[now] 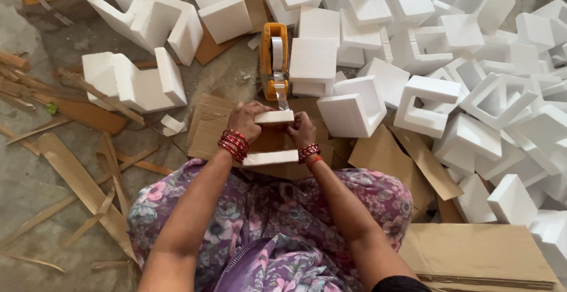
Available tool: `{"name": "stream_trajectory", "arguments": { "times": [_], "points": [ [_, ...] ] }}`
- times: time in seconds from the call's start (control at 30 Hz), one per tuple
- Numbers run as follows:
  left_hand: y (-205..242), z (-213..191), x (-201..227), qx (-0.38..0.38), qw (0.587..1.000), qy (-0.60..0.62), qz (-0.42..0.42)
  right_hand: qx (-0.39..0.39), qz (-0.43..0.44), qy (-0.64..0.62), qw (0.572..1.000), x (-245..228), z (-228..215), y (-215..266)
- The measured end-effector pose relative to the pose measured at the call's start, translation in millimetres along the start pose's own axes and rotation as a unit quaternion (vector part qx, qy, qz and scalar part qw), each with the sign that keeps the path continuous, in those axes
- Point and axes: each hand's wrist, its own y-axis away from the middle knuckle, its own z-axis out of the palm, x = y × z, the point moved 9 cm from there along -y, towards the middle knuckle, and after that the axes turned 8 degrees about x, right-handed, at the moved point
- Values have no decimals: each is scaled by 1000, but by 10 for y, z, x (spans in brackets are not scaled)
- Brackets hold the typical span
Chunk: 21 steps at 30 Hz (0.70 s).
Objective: The person assembles protective packaging by placing white foam pieces onto cardboard inserts and securing them with a tape dispenser. The person repeats this process multiple times, stacking the finished units.
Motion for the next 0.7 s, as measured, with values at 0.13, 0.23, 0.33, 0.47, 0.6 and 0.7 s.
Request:
{"name": "stream_trajectory", "arguments": {
  "times": [0.13, 0.23, 0.33, 0.47, 0.6, 0.7],
  "points": [
    [-67, -1, 20, -4, 1000, -12, 11, 5, -98, 60, 993, -47, -12, -14],
    [-68, 27, 47, -13, 999, -32, 29, -74, -75, 77, 991, 118, 78, -179],
    [-27, 16, 11, -2, 998, -51, 38, -145, -79, 86, 983, 140, 146, -430],
    [16, 115, -64, 4, 999, -38, 33, -201, 96, -95, 970, 130, 175, -785],
    [41, 153, -88, 7, 997, -40, 70, -277, 277, -215, 895, 40, 469, -698],
    [33, 136, -77, -1, 996, -40, 75, -285, 273, -223, 891, -94, 631, -805]
  ]
}}
